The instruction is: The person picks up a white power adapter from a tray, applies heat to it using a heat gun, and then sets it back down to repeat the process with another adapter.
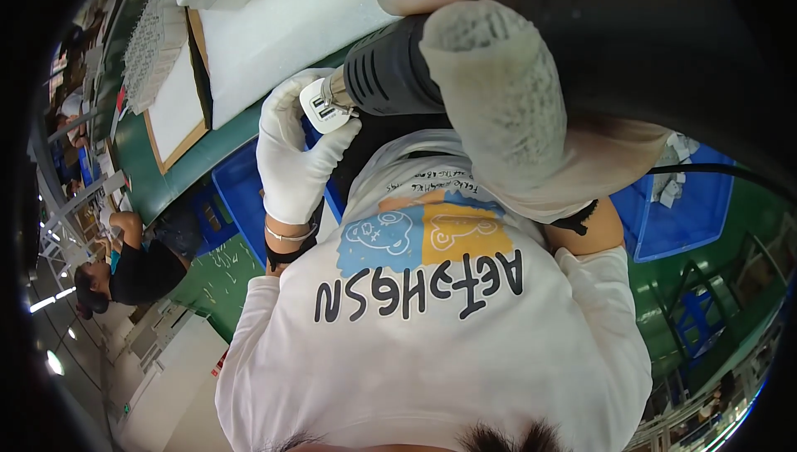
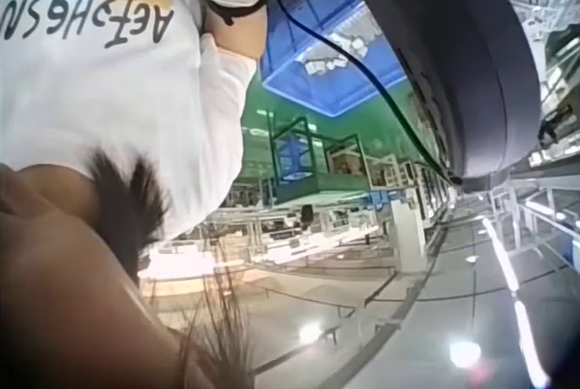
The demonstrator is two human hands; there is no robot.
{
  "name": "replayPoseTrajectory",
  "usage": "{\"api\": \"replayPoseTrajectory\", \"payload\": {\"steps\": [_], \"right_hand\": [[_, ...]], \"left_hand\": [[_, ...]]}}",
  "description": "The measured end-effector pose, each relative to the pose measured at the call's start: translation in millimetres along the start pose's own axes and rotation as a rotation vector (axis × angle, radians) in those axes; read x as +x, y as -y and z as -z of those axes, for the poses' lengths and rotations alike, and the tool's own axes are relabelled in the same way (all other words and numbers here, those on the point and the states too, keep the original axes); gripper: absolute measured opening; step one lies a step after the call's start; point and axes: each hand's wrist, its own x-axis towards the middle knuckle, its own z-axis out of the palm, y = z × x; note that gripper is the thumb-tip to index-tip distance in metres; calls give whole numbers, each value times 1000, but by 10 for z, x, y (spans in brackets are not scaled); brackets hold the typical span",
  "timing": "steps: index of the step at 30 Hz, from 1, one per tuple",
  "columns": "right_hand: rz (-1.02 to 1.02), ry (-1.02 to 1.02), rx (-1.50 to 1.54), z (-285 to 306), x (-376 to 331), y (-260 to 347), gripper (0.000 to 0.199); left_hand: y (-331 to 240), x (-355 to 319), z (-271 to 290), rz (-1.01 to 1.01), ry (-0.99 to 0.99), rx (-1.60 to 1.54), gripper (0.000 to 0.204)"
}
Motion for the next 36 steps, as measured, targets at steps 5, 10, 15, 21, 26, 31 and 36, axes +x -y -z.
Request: {"api": "replayPoseTrajectory", "payload": {"steps": [5,10,15,21,26,31,36], "right_hand": [[-7,-25,-1,-12,-27,-14,56],[73,120,-255,20,68,143,58],[75,113,-204,26,61,117,59],[-3,139,-214,174,-46,22,56],[-206,214,-328,258,-161,-81,48],[-409,289,-444,350,-384,-75,43],[-616,360,-563,367,-523,-147,42]], "left_hand": [[-9,-6,-20,17,-3,-14,50],[10,7,-16,23,-5,-46,50],[-1,7,-8,6,-2,21,51],[-20,16,-8,60,4,-20,51],[7,11,-2,44,-6,-10,52],[-11,13,-14,35,-3,34,52],[-16,15,-13,41,15,67,52]]}}
